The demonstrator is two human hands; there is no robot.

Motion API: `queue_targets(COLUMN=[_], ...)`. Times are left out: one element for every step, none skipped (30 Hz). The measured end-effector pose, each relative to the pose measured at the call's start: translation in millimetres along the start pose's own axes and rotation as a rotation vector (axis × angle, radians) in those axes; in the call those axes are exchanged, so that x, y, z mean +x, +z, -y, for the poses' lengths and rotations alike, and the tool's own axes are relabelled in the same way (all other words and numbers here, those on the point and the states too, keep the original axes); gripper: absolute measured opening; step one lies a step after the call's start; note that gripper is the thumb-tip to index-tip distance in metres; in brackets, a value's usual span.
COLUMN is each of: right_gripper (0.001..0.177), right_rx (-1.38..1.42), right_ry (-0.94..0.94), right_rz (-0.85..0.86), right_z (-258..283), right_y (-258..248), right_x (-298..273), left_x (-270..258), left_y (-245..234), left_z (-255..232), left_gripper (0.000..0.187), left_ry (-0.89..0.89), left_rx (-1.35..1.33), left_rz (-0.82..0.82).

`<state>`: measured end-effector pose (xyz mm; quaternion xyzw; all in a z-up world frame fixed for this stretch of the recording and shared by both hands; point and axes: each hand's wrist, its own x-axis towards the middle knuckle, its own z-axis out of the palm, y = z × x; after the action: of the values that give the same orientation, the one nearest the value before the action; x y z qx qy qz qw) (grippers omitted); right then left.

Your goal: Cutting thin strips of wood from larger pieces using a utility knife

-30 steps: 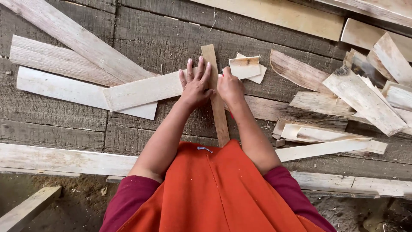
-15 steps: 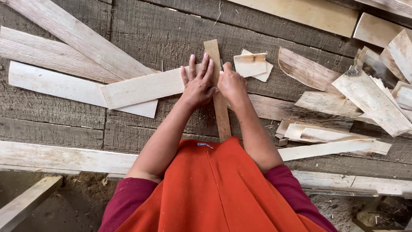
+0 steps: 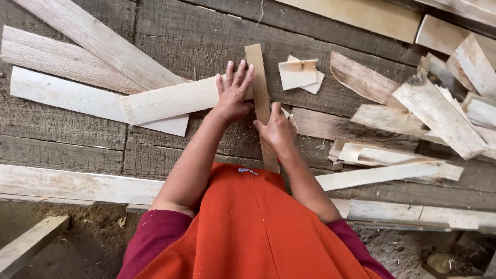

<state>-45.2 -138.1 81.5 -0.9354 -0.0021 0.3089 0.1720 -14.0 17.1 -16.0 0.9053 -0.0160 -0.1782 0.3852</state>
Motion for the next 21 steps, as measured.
queue_targets(right_gripper=[0.057, 0.053, 0.049, 0.049, 0.047, 0.045, 0.045, 0.049, 0.053, 0.053, 0.053, 0.054, 0.054, 0.048, 0.042, 0.042, 0.043, 0.044, 0.044, 0.043, 0.044], right_rx=[0.001, 0.030, 0.059, 0.062, 0.102, 0.138, 0.137, 0.098, 0.060, 0.060, 0.065, 0.069, 0.070, 0.098, 0.127, 0.126, 0.101, 0.076, 0.076, 0.046, 0.016], right_ry=[0.008, 0.008, 0.008, 0.010, 0.032, 0.051, 0.050, 0.097, 0.143, 0.135, 0.134, 0.137, 0.134, 0.081, 0.028, 0.029, -0.020, -0.068, -0.067, -0.102, -0.137], right_rz=[-0.004, -0.043, -0.083, -0.092, -0.133, -0.171, -0.175, -0.194, -0.214, -0.214, -0.231, -0.249, -0.249, -0.240, -0.231, -0.234, -0.217, -0.198, -0.199, -0.192, -0.185], right_z=[2, 5, 9, 3, -3, -8, -16, -24, -31, -31, -30, -32, -19, -8, 4, 3, 2, 1, 0, 0, -1], right_y=[-3, -6, -10, -10, -9, -9, -4, 1, 6, 9, 11, 13, 12, 10, 7, 14, 21, 29, 29, 30, 32], right_x=[-5, -9, -12, -8, -4, 0, 6, 12, 19, 22, 25, 27, 20, 13, 6, 11, 15, 19, 20, 18, 17], left_x=[-3, -3, -4, -6, -7, -9, -16, -25, -33, -37, -41, -45, -49, -52, -55, -55, -55, -56, -57, -60, -63], left_y=[0, -2, -5, -5, -6, -6, -12, -19, -25, -31, -37, -42, -43, -44, -45, -36, -27, -18, -20, -21, -21], left_z=[1, 3, 5, 5, 5, 6, 2, -1, -4, -7, -10, -14, -22, -31, -39, -31, -22, -13, -8, -3, 2], left_gripper=[0.113, 0.107, 0.103, 0.103, 0.106, 0.110, 0.110, 0.106, 0.103, 0.103, 0.105, 0.107, 0.107, 0.103, 0.100, 0.100, 0.098, 0.096, 0.096, 0.083, 0.074], left_ry=[0.007, 0.029, 0.052, 0.061, 0.065, 0.064, 0.067, -0.037, -0.143, -0.148, -0.172, -0.193, -0.195, -0.149, -0.103, -0.100, -0.171, -0.244, -0.242, -0.338, -0.433], left_rx=[-0.001, 0.074, 0.148, 0.151, 0.243, 0.332, 0.332, 0.393, 0.452, 0.454, 0.427, 0.398, 0.399, 0.388, 0.376, 0.375, 0.437, 0.500, 0.500, 0.482, 0.463], left_rz=[0.005, -0.036, -0.079, -0.080, -0.102, -0.124, -0.127, -0.155, -0.181, -0.187, -0.156, -0.120, -0.123, -0.074, -0.024, -0.025, -0.082, -0.138, -0.138, -0.211, -0.284])
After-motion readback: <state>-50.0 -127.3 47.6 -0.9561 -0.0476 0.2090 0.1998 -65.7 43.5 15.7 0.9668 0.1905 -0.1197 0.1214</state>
